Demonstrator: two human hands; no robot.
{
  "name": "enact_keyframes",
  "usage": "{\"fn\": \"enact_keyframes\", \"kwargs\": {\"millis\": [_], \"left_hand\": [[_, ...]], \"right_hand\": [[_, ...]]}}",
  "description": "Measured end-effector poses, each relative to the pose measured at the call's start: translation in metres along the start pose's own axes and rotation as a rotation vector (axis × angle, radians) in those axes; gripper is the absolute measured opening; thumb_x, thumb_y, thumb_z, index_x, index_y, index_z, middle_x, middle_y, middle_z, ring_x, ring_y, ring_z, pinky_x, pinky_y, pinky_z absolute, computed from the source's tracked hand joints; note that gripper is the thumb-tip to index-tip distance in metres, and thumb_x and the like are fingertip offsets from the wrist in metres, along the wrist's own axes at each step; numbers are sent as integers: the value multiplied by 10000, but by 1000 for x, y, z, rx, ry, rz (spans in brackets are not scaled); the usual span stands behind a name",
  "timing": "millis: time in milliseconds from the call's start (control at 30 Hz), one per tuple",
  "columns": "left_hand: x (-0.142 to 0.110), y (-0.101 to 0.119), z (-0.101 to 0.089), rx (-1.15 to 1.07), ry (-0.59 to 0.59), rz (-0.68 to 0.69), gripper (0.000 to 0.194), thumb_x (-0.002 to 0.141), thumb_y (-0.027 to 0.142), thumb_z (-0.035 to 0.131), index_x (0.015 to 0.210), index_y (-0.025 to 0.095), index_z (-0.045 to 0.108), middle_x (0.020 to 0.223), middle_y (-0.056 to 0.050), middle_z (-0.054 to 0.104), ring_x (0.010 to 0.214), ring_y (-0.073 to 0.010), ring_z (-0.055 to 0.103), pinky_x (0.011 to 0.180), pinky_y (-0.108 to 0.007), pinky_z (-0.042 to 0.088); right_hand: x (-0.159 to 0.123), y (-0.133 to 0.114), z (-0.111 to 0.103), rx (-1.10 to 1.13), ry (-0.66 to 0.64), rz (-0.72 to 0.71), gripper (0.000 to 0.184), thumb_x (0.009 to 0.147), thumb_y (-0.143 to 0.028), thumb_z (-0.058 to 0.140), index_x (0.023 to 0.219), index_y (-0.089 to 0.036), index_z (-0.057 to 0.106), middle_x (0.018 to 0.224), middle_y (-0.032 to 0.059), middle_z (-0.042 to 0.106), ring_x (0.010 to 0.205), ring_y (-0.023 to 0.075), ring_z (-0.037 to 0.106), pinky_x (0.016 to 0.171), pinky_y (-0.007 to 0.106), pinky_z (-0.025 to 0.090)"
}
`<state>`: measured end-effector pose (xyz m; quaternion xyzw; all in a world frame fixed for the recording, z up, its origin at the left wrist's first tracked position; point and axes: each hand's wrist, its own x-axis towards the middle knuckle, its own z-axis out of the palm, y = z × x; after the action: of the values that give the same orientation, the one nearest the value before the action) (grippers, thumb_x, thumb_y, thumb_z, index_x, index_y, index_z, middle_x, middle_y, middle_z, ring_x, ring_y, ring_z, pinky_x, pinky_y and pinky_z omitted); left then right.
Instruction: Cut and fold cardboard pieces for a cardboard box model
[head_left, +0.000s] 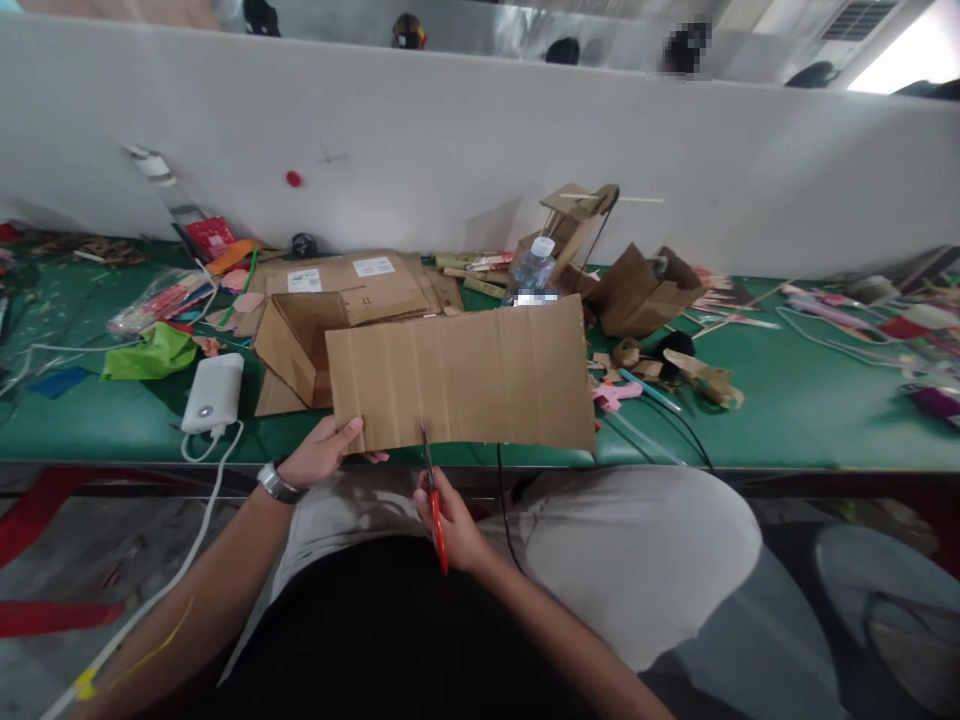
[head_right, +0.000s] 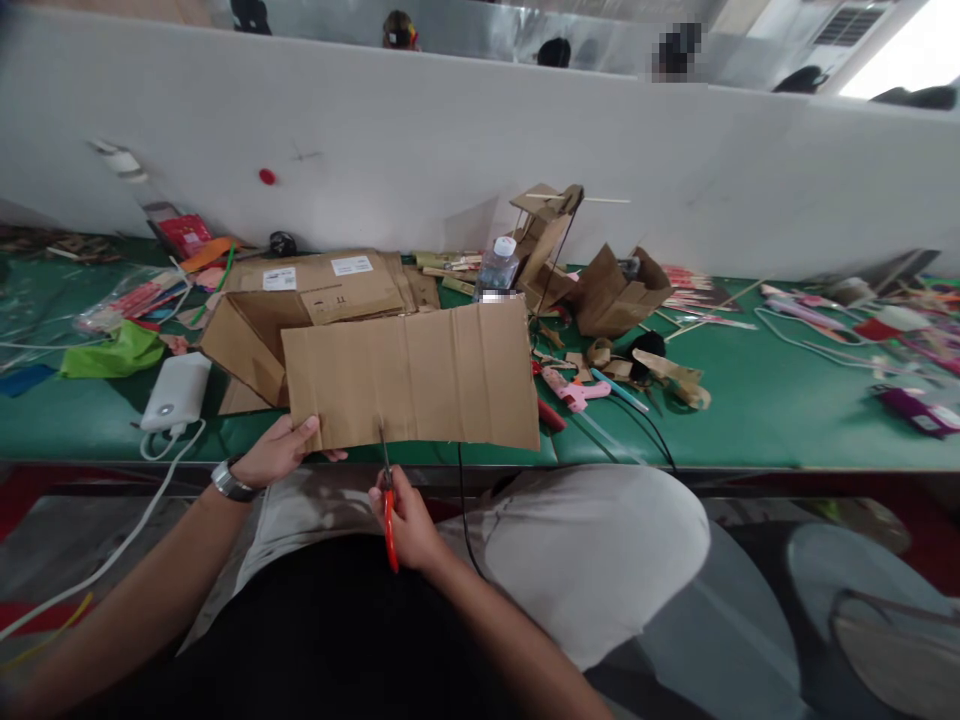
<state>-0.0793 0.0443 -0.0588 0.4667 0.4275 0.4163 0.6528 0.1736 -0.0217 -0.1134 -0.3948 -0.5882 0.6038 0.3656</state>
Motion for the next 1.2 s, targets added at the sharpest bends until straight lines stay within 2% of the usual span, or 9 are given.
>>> {"fn": "enact_keyframes", "kwargs": {"millis": [133,300,400,567,700,900,1033,1200], "left_hand": [[0,-1,-1,9,5,11,646,852,739,743,1018,115,771,781,-107,788,718,-279,794,707,-404,666],[-1,-3,-2,31,47,30,629,868,754,713,964,135,762,725,-87,778,658,-252,774,672,-375,656],[-2,-1,1,70,59,45,629,884,752,697,905,126,759,707,-95,773,628,-239,762,635,-347,636],[-5,4,8,73,97,37,673,849,775,720,929,106,747,731,-126,793,577,-227,743,576,-330,606],[-6,4,6,99,84,63,667,871,782,686,803,119,720,669,-121,764,566,-223,731,573,-324,596],[-6,2,4,81,78,91,672,850,798,694,731,137,687,630,-95,727,535,-194,693,552,-309,587],[-8,0,5,77,102,76,656,844,794,704,765,143,677,601,-76,711,513,-197,684,519,-306,580],[-12,1,6,157,113,53,629,872,759,700,768,139,688,615,-95,731,530,-204,704,541,-302,588]], "right_hand": [[-2,-9,-1,121,-49,38,396,954,-538,743,1091,-259,496,817,-63,439,668,112,387,635,262,353],[-5,-27,-4,261,-217,61,636,848,-407,885,1310,-279,466,819,-76,495,689,115,436,674,268,374],[-4,-29,-4,307,-256,74,743,805,-373,924,1358,-284,436,846,-68,561,717,116,489,698,265,399],[-2,-16,-2,312,-88,150,664,815,-467,896,1292,-276,476,778,-83,546,607,101,472,579,231,392],[-2,-7,-4,196,-15,185,616,897,-556,785,1373,-271,516,758,-76,513,543,107,464,518,243,404],[-6,-10,-14,-69,33,-21,432,997,-467,672,1360,-238,619,833,-32,525,711,132,443,683,274,417],[-9,-16,-17,-74,8,-37,376,992,-469,680,1279,-232,626,871,-20,536,776,153,467,750,296,430],[-8,-17,-14,27,-20,2,379,982,-527,693,1223,-249,605,903,-10,526,819,171,485,804,322,442]]}}
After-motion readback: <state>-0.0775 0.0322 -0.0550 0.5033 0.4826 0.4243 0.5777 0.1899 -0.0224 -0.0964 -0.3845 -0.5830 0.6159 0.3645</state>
